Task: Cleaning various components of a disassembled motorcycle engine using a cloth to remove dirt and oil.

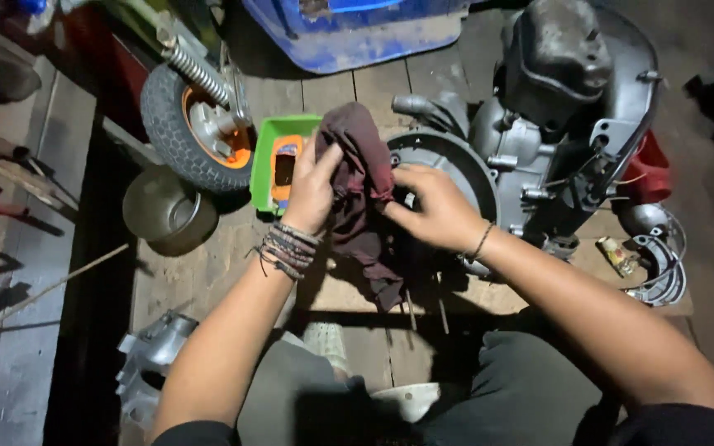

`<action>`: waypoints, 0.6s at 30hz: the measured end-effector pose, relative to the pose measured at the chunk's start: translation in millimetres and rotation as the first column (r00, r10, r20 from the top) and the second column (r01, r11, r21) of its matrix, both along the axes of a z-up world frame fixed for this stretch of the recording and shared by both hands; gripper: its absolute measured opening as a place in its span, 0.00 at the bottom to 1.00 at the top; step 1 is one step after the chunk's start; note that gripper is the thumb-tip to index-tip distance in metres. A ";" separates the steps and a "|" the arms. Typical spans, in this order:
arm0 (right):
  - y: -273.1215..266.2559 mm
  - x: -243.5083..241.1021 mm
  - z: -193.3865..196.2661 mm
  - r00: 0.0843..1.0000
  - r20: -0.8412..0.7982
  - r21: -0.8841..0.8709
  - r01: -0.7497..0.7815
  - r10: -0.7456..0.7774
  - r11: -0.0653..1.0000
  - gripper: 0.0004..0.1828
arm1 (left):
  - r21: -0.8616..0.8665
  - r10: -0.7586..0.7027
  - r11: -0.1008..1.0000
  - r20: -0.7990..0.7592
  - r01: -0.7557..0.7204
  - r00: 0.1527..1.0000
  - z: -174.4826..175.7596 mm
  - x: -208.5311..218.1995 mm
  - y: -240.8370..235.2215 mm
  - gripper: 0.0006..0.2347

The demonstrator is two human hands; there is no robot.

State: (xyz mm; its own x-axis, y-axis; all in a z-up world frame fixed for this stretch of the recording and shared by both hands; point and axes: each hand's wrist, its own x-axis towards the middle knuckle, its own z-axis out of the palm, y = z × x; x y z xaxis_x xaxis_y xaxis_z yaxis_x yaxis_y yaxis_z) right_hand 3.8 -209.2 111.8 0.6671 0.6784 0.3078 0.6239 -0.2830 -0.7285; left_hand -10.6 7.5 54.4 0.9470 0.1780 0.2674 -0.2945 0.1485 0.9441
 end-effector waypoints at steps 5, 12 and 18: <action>-25.8 21.7 0.8 0.979 -0.081 0.256 0.200 -0.186 0.946 0.05 | -0.081 0.179 0.979 -0.072 -0.185 0.981 -12.4 8.5 23.3 0.13; -53.1 46.5 -9.1 0.903 -0.247 0.358 0.421 -0.351 0.833 0.06 | 0.077 0.370 0.928 -0.104 -0.364 0.923 -19.6 13.4 42.0 0.12; -60.0 49.4 -7.2 0.912 -0.262 0.384 0.399 -0.316 0.833 0.07 | -0.055 0.130 0.990 -0.026 -0.131 0.991 21.6 -2.4 30.8 0.09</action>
State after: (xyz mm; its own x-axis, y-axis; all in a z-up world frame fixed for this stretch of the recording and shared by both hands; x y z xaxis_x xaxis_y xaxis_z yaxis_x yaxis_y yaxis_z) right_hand 53.2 -269.2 104.6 0.9089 0.2146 0.3577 0.3850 -0.1016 -0.9173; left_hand -13.0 38.3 76.0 0.9202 0.3150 0.2322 -0.2937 0.1637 0.9418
